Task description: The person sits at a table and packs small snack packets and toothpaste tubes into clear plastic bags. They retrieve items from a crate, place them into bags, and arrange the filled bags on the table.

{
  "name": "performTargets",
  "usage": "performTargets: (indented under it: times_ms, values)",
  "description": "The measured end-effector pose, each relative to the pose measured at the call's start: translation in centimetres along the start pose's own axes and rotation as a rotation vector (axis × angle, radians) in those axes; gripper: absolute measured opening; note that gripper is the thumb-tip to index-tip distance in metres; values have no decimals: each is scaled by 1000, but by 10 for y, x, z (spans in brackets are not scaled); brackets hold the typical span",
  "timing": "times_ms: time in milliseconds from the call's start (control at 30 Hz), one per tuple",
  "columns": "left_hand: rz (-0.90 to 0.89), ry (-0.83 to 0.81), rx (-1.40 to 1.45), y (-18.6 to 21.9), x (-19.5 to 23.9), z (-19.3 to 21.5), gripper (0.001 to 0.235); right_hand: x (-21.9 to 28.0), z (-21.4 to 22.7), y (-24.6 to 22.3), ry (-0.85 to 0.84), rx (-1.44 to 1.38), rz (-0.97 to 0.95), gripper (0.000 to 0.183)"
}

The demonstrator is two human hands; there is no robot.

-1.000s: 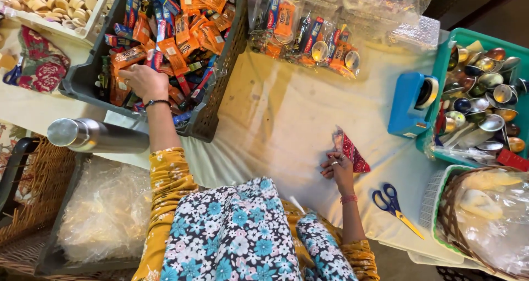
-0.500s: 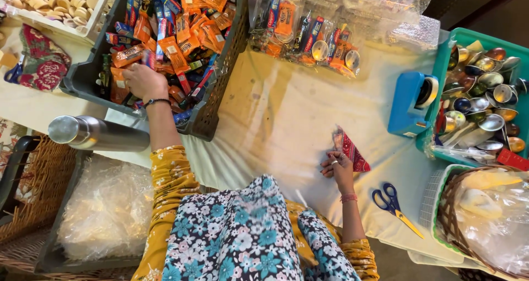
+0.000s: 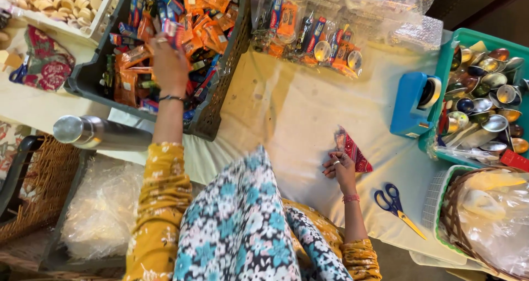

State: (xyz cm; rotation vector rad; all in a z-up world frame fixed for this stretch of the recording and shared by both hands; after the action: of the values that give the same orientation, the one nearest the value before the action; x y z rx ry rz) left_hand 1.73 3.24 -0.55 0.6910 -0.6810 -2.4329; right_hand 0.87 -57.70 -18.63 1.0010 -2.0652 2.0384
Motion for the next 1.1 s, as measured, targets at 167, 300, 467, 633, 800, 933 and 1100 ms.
performTargets:
  times_ms: [167,300,467,633,800,933,1100]
  values:
    - [101,-141,-563,-33,1,-36,60,-4,5,5,-11,3,8,20]
    - [147,-198,-552,-43,0,-44,66,2,2,2,-15,-2,7,20]
    - [389,-295,-278,-24,-1,-22,66,-1,3,5,-32,-12,25,19]
    - [606,-502,-99,-20,0,-23,54,-1,5,5,-39,-18,28,19]
    - [289,-210,-396,17,6,-4,115,-1,4,5,-45,-1,28,19]
    - [266,-331,-526,9,6,-14,101,-4,6,8,-43,0,25,20]
    - [158,-287,-510,-20,0,-32,69,-4,5,6,-38,-14,5,20]
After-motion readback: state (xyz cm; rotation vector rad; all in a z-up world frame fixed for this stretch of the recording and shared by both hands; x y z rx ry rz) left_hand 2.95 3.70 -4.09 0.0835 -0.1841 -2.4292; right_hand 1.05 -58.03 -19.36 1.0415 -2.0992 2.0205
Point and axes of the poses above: each hand's wrist, its own x-axis away from the middle knuckle, its own z-axis out of the back of the hand, y = z × x, the point moved 3 cm from there along -x, towards the middle knuckle, and after that the axes turned 11 degrees about -y, right-handed, at the moved point
